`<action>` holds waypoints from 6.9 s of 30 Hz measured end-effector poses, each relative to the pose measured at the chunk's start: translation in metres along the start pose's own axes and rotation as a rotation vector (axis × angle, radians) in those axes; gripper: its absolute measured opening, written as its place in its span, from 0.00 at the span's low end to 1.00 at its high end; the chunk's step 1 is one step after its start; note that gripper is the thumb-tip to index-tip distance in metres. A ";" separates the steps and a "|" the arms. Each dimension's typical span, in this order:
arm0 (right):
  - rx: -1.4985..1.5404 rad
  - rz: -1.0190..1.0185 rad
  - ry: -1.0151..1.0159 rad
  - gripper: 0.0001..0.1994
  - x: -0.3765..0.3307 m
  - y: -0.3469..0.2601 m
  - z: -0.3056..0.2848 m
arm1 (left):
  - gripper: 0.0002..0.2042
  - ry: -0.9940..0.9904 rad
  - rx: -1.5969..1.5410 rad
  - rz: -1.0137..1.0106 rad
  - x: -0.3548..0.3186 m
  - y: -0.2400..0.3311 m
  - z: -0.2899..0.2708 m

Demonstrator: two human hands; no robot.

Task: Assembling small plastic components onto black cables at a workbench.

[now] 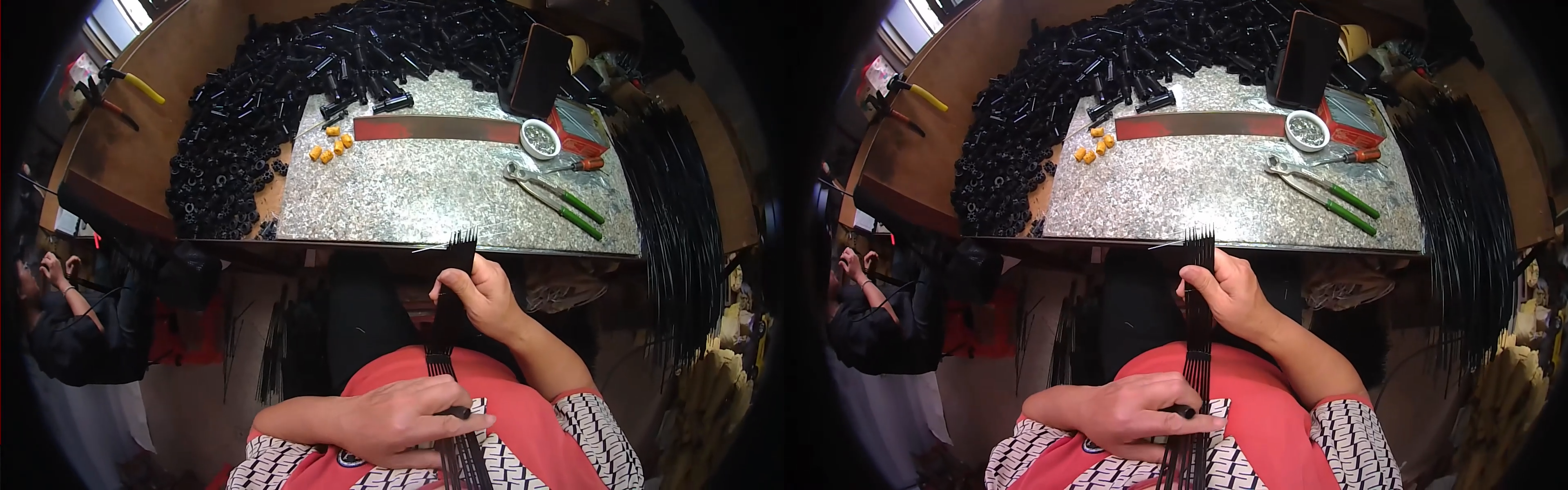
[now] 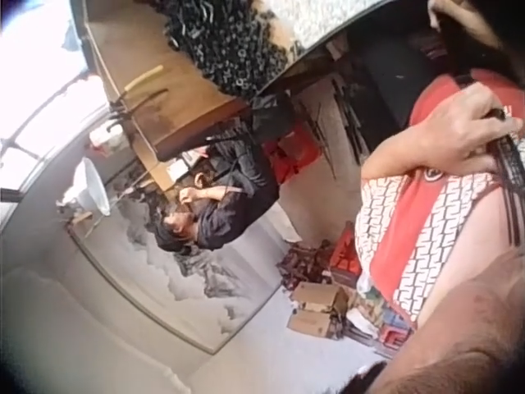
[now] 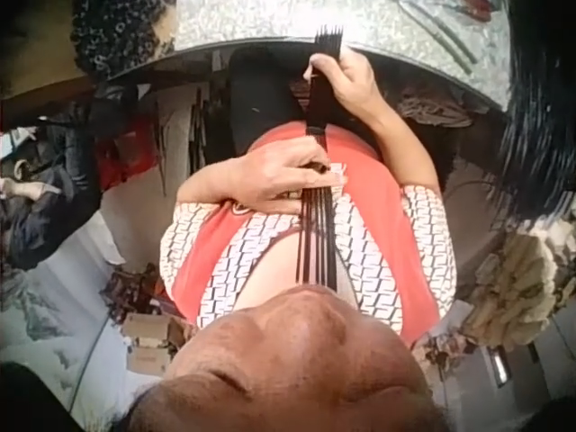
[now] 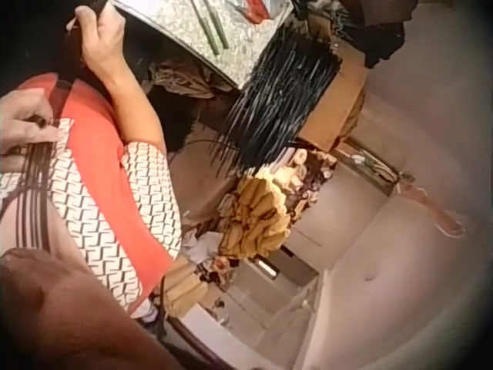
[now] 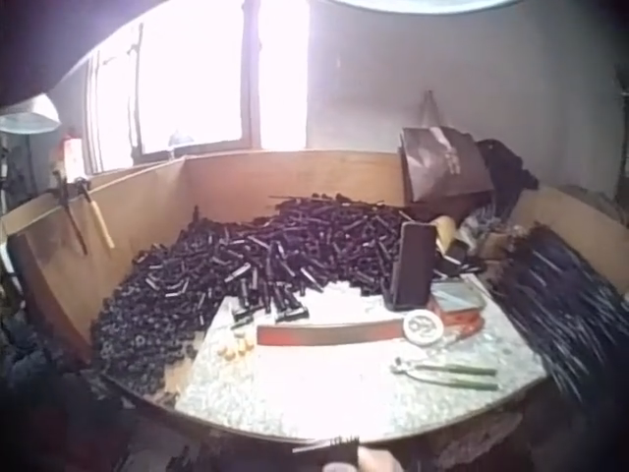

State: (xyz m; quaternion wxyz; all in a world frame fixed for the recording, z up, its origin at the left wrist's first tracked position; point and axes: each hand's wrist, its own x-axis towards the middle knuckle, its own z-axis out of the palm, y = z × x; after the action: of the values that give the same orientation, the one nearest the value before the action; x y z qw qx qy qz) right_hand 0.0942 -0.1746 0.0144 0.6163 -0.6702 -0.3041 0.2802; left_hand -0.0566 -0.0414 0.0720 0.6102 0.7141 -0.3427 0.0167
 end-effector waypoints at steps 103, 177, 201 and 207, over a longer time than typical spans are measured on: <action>0.127 0.098 -0.119 0.10 0.026 -0.002 0.003 | 0.15 0.944 -0.910 -0.164 0.034 -0.093 -0.077; 0.179 0.132 -0.092 0.11 0.030 0.004 -0.001 | 0.16 0.922 -0.928 -0.259 0.037 -0.105 -0.084; 0.167 0.067 -0.078 0.12 0.031 0.003 0.003 | 0.17 0.818 -0.923 -0.231 0.036 -0.108 -0.084; 0.153 0.066 -0.075 0.12 0.032 0.002 0.002 | 0.16 0.772 -0.919 -0.199 0.033 -0.113 -0.084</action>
State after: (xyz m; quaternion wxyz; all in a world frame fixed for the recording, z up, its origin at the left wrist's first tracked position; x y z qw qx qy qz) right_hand 0.1137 -0.1496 0.0120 0.6444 -0.6198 -0.2825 0.3475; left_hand 0.0597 0.0192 0.0105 0.9349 0.3485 -0.0003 0.0675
